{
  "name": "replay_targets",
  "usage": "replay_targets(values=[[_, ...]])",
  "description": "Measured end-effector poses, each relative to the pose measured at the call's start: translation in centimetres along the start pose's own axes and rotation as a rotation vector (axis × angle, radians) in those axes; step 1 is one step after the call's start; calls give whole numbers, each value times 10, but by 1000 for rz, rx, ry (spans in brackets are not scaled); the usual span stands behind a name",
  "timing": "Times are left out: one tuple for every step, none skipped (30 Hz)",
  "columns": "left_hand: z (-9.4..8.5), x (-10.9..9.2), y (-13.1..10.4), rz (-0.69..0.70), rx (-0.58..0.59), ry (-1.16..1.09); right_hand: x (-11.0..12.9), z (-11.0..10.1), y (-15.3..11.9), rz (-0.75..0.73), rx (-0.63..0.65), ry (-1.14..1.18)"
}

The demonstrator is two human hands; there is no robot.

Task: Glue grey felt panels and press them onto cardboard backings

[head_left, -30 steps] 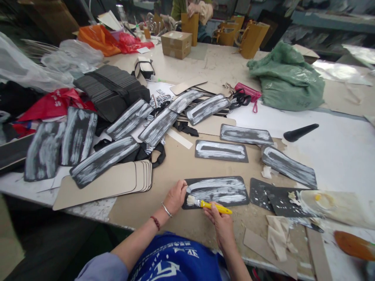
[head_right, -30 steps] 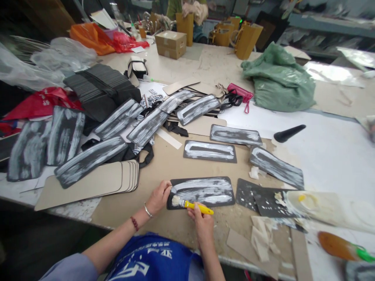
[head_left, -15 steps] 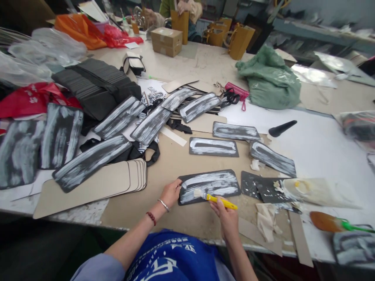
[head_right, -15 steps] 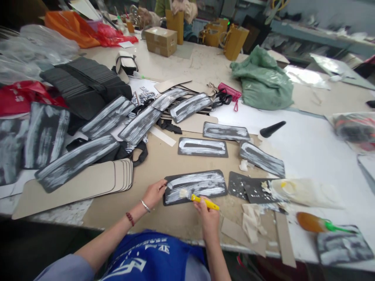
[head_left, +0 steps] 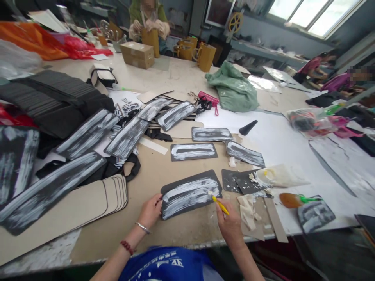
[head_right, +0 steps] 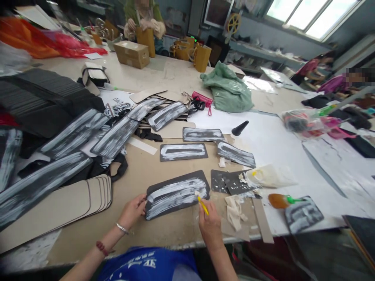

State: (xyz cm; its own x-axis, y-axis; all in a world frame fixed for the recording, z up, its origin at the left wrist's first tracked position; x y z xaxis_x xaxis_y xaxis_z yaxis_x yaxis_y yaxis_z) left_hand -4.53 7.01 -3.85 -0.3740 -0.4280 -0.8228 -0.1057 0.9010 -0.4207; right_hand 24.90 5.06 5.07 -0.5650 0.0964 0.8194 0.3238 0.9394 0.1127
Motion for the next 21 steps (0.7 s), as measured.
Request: replay_targets(values=[[2, 2, 0, -24, 11, -51, 4, 2, -3, 21, 2, 27], [4, 5, 1, -47, 27, -104, 8, 5, -6, 49, 2, 53], [5, 6, 1, -69, 43, -150, 12, 9, -8, 91, 5, 88], [7, 8, 2, -88, 54, -186, 14, 16, -11, 146, 18, 140], [8, 9, 2, -103, 58, -207, 16, 26, -14, 210, 44, 210], [8, 11, 3, -114, 56, -216, 19, 39, -19, 279, 82, 294], [8, 12, 4, -121, 49, -219, 21, 55, -25, 341, 128, 384], [8, 13, 4, -124, 42, -220, 24, 72, -31, 388, 177, 468], [8, 15, 5, -127, 39, -221, 27, 88, -36, 413, 219, 535], [8, 16, 5, -129, 38, -222, 29, 101, -39, 419, 251, 578], [8, 17, 4, -128, 39, -223, 29, 112, -39, 411, 269, 598], [7, 18, 4, -126, 41, -222, 26, 117, -36, 394, 269, 596], [6, 18, 3, -124, 42, -221, 21, 117, -31, 376, 243, 577], [5, 19, 3, -120, 42, -219, 13, 112, -22, 359, 194, 545], [4, 18, 2, -114, 42, -218, 3, 101, -13, 346, 131, 504], [4, 18, 1, -107, 41, -216, -7, 87, -3, 336, 61, 460], [3, 17, 1, -98, 40, -216, -17, 71, 6, 328, -8, 415], [3, 16, 0, -92, 39, -218, -26, 54, 14, 319, -71, 371], [3, 15, -1, -90, 38, -224, -33, 39, 20, 307, -123, 330], [3, 15, -1, -93, 38, -235, -39, 26, 23, 291, -159, 291], [4, 16, -2, -99, 40, -250, -42, 17, 26, 271, -177, 256]])
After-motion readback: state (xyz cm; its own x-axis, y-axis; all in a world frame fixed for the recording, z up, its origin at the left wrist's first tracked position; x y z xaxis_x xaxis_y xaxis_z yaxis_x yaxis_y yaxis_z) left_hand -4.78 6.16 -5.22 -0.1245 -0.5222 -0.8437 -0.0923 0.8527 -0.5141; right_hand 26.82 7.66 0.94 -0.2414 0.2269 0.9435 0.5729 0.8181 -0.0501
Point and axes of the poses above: each hand's wrist, its own y-axis towards the middle knuckle, its own z-axis out of the palm, x = y × z, the point moved 6 cm from there along y, towards the middle knuckle, and after that the axes turned 3 degrees about -x, right-handed, at the moved point
